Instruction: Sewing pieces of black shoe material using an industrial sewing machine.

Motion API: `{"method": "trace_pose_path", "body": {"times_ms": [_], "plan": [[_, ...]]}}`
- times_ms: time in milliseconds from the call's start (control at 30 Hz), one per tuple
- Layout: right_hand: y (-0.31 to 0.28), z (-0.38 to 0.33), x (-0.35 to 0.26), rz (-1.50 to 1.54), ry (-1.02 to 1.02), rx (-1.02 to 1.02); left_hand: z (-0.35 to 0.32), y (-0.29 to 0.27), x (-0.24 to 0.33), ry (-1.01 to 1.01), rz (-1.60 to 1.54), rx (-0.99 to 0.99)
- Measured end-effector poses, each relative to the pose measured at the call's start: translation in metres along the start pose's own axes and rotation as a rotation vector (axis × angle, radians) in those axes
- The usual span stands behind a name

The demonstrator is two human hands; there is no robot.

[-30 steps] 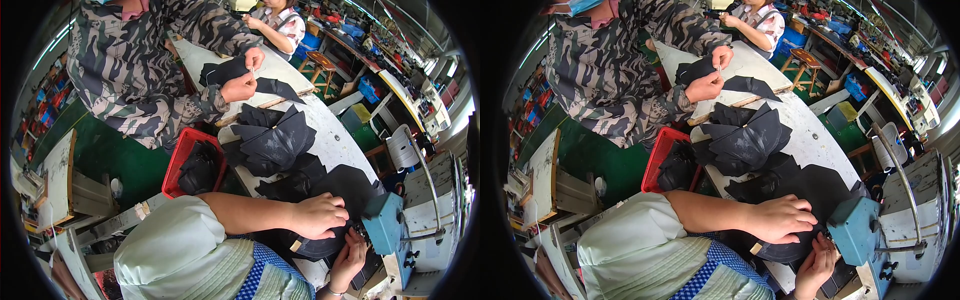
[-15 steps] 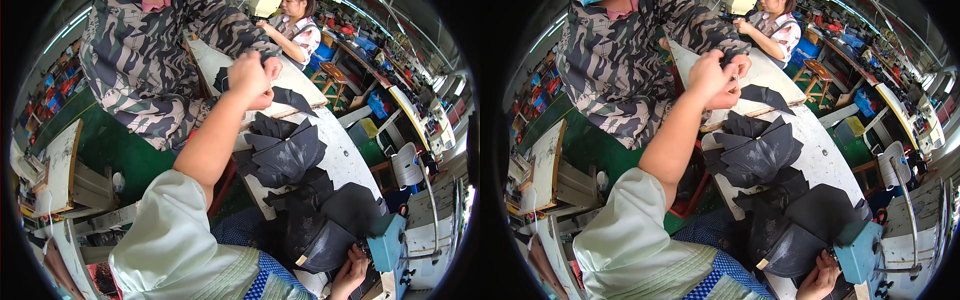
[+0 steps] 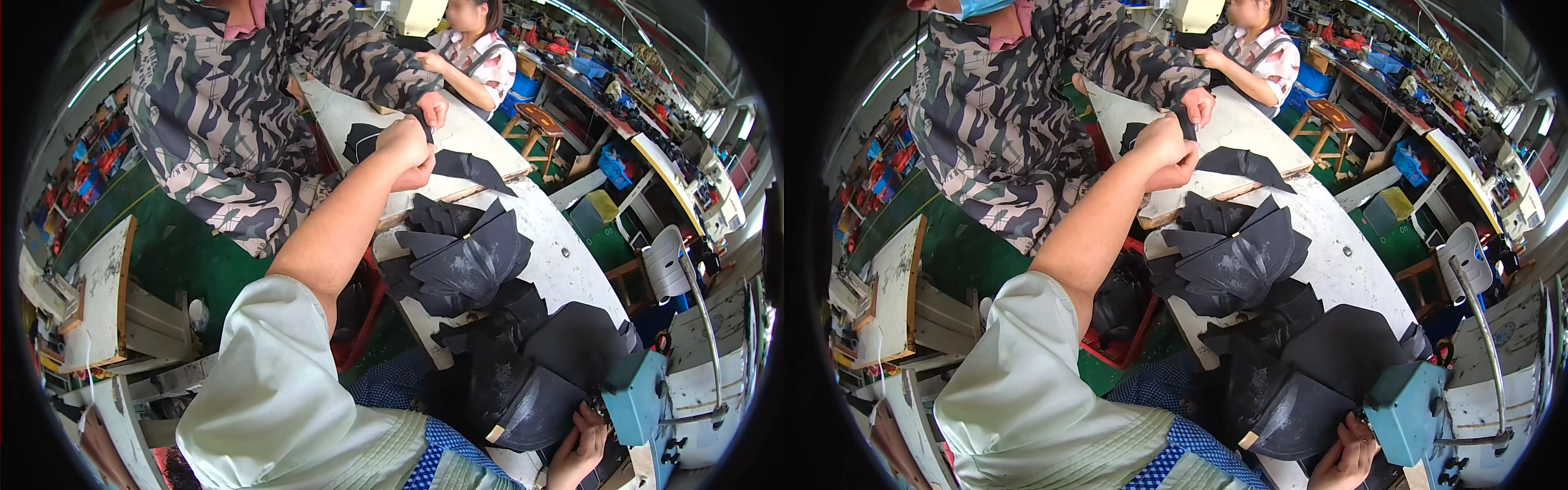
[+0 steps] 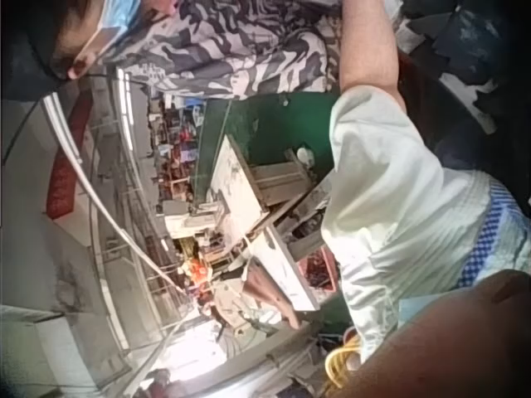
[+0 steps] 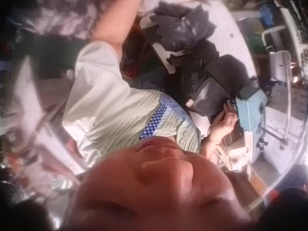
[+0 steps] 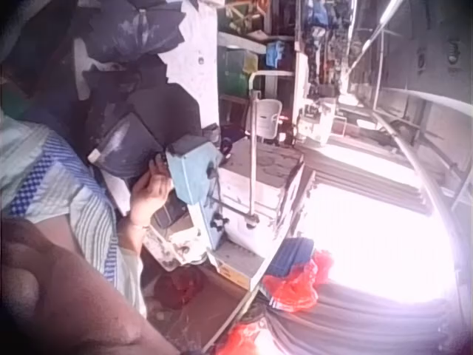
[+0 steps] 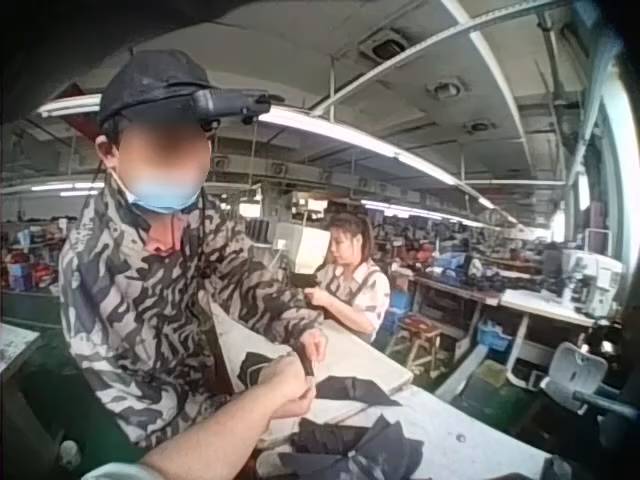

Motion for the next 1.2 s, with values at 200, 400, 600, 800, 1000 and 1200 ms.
{"method": "trace_pose_path", "body": {"times_ms": [200,400,600,800,1000,1200], "plan": [[-0.006,0.000,-0.006,0.004,-0.025,0.000,-0.003,0.003,-0.017,0.055,0.020,0.077],[-0.007,-0.004,-0.005,0.016,-0.025,-0.001,0.005,-0.003,0.006,0.174,0.076,-0.291],[-0.004,-0.004,-0.003,0.027,-0.011,0.000,0.027,0.044,0.016,-0.005,0.084,0.060],[-0.003,0.001,0.000,0.023,-0.013,-0.007,-0.039,-0.003,0.013,0.410,-0.723,0.138],[0.003,0.006,0.004,0.016,-0.001,-0.029,-0.106,-0.014,0.046,0.570,-1.339,-0.142],[0.010,0.002,0.009,0.046,-0.004,-0.015,-0.120,-0.003,0.048,0.792,-1.008,0.044]]}}
Point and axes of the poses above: each hand's wrist, its own z-axis towards the middle knuckle, its own y-axis out of the palm, x = y × z, the point moved 1 cm from there along z, towards the middle knuckle, and after that the axes turned 15 degrees about -x, right-handed, at the moved point
